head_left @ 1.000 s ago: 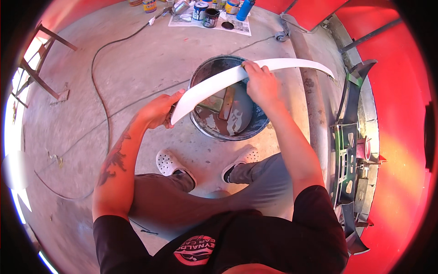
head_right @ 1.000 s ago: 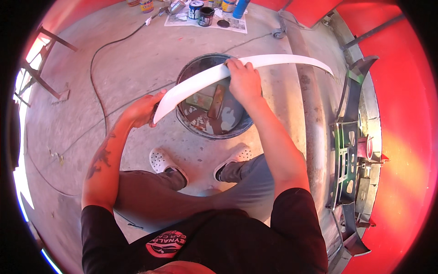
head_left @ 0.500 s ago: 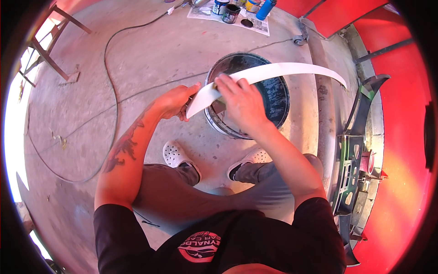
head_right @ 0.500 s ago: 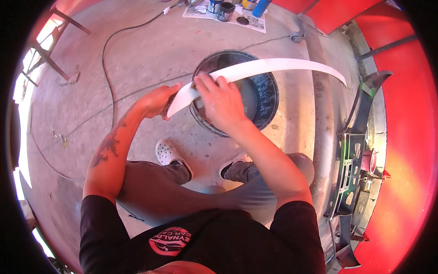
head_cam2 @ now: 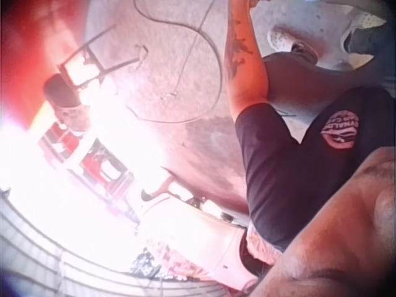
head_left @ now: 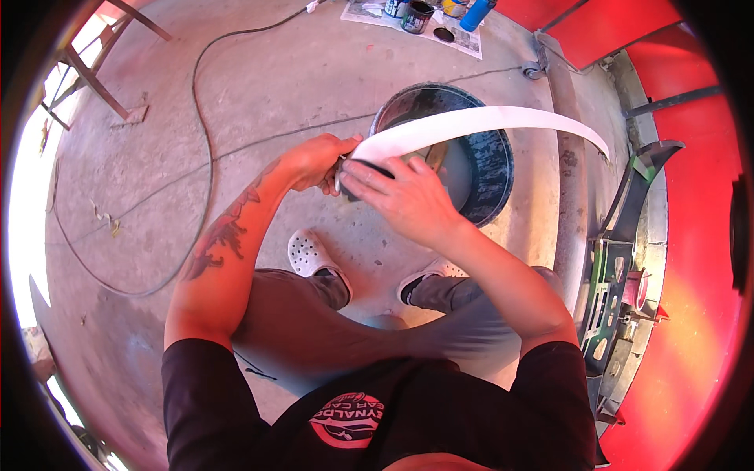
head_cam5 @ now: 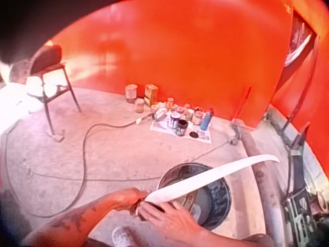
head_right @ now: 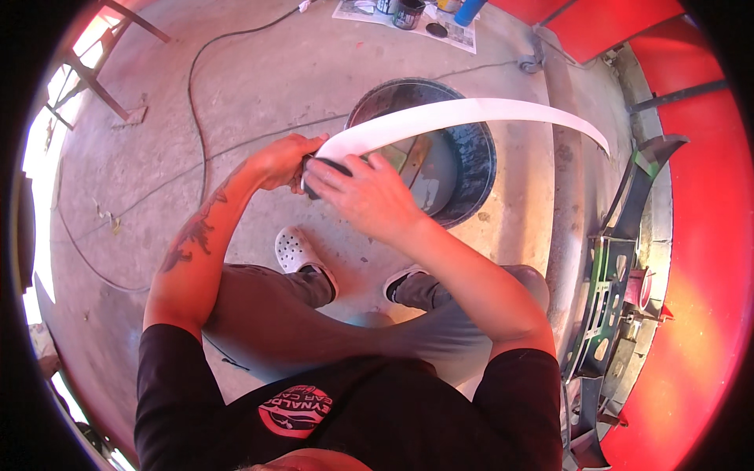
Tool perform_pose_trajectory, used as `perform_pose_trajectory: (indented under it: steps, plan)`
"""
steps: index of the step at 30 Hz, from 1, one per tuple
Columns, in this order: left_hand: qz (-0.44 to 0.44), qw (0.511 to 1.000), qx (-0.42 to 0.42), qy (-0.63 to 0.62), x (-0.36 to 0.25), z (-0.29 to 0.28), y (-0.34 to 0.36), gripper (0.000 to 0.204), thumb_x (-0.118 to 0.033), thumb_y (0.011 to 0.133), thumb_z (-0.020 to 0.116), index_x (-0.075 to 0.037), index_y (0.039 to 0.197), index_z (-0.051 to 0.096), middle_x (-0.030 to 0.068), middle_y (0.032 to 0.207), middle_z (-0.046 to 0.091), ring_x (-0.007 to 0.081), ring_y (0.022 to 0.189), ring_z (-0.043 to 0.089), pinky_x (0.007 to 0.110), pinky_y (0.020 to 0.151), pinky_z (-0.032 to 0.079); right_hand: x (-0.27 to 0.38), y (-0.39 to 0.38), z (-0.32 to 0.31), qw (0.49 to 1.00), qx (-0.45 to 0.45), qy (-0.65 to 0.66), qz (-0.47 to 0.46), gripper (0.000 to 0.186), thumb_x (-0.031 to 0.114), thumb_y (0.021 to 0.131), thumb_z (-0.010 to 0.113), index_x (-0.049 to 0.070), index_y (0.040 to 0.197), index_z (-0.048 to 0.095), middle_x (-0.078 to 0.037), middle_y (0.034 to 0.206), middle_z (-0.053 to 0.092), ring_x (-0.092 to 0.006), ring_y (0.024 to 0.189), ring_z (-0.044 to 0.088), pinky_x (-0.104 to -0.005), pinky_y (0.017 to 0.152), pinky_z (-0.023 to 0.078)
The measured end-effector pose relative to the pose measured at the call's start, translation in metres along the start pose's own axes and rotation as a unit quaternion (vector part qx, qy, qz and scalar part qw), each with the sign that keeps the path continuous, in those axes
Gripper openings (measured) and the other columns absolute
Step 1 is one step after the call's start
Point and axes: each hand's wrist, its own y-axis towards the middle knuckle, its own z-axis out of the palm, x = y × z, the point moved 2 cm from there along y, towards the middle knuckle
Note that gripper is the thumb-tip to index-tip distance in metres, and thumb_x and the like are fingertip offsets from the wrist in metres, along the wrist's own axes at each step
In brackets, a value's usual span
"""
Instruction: Wet-sanding a white car spoiler using sandpaper and a bucket of water.
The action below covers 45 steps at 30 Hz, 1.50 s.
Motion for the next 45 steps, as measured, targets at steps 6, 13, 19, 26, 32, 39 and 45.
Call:
perform_pose_trajectory:
  steps: [6,13,19,26,32,39,45]
  plan:
    - [0.006,1.0,0.0,-0.017,0.0,0.003,0.005,0.052,-0.048,0.106,0.044,-0.002,0.097,0.067,0.0058,0.07,0.063,0.0161,0.047,0.054,0.031,0.044,0.046,-0.018,-0.001,-0.006,0.993,0.021,-0.054,0.107,0.05,0.017,0.083,0.06,0.015,0.132,0.06,0.002,0.141,0.056,-0.0226,0.115,0.056,-0.0404,0.084,0.047]
    - [0.019,1.0,-0.007,-0.016,0.001,0.0,-0.001,0.052,-0.048,0.106,0.044,-0.003,0.091,0.066,0.0059,0.066,0.061,0.0153,0.045,0.052,0.032,0.042,0.042,-0.006,-0.008,-0.003,0.997,0.036,-0.072,0.013,0.054,0.016,0.083,0.059,0.016,0.137,0.058,0.004,0.145,0.054,-0.0201,0.117,0.054,-0.0377,0.081,0.045]
    - [0.017,0.999,-0.013,-0.033,0.0,0.003,0.003,0.053,-0.049,0.105,0.045,-0.003,0.091,0.066,0.0056,0.063,0.06,0.0151,0.045,0.051,0.033,0.042,0.043,0.004,-0.01,0.007,0.981,-0.019,-0.114,0.158,0.051,0.018,0.084,0.059,0.013,0.135,0.059,0.002,0.143,0.054,-0.0212,0.113,0.054,-0.0386,0.081,0.042]
    - [0.031,0.999,-0.002,0.003,-0.006,0.005,0.003,0.055,-0.051,0.105,0.044,-0.002,0.095,0.068,0.0066,0.066,0.062,0.0152,0.047,0.054,0.031,0.041,0.044,-0.018,-0.016,-0.001,0.989,-0.015,-0.052,0.138,0.052,0.012,0.082,0.059,0.015,0.134,0.061,0.002,0.141,0.056,-0.0206,0.11,0.055,-0.0388,0.085,0.041]
    - [0.031,0.999,-0.013,0.0,0.002,-0.007,0.0,0.055,-0.05,0.105,0.043,-0.002,0.105,0.071,0.0067,0.076,0.068,0.0157,0.055,0.061,0.03,0.043,0.045,0.026,0.0,0.009,0.993,0.002,-0.066,0.096,0.053,0.011,0.08,0.061,0.017,0.133,0.062,0.004,0.139,0.057,-0.0193,0.11,0.055,-0.0402,0.086,0.041]
    - [0.036,0.999,-0.013,-0.001,-0.008,0.016,0.006,0.057,-0.053,0.103,0.046,-0.001,0.096,0.069,0.0103,0.065,0.061,0.0199,0.048,0.059,0.034,0.045,0.048,-0.06,-0.035,0.0,0.966,-0.008,-0.091,0.243,0.057,0.007,0.083,0.058,0.012,0.14,0.056,-0.001,0.148,0.052,-0.0283,0.121,0.051,-0.0469,0.1,0.039]
    - [0.029,0.999,-0.004,-0.026,0.004,0.009,0.007,0.059,-0.053,0.102,0.046,0.001,0.095,0.069,0.0103,0.065,0.062,0.0203,0.046,0.062,0.034,0.041,0.049,0.017,-0.008,0.014,0.988,0.011,-0.048,0.146,0.059,0.005,0.082,0.06,0.009,0.14,0.056,-0.003,0.151,0.048,-0.0316,0.119,0.05,-0.0461,0.097,0.04]
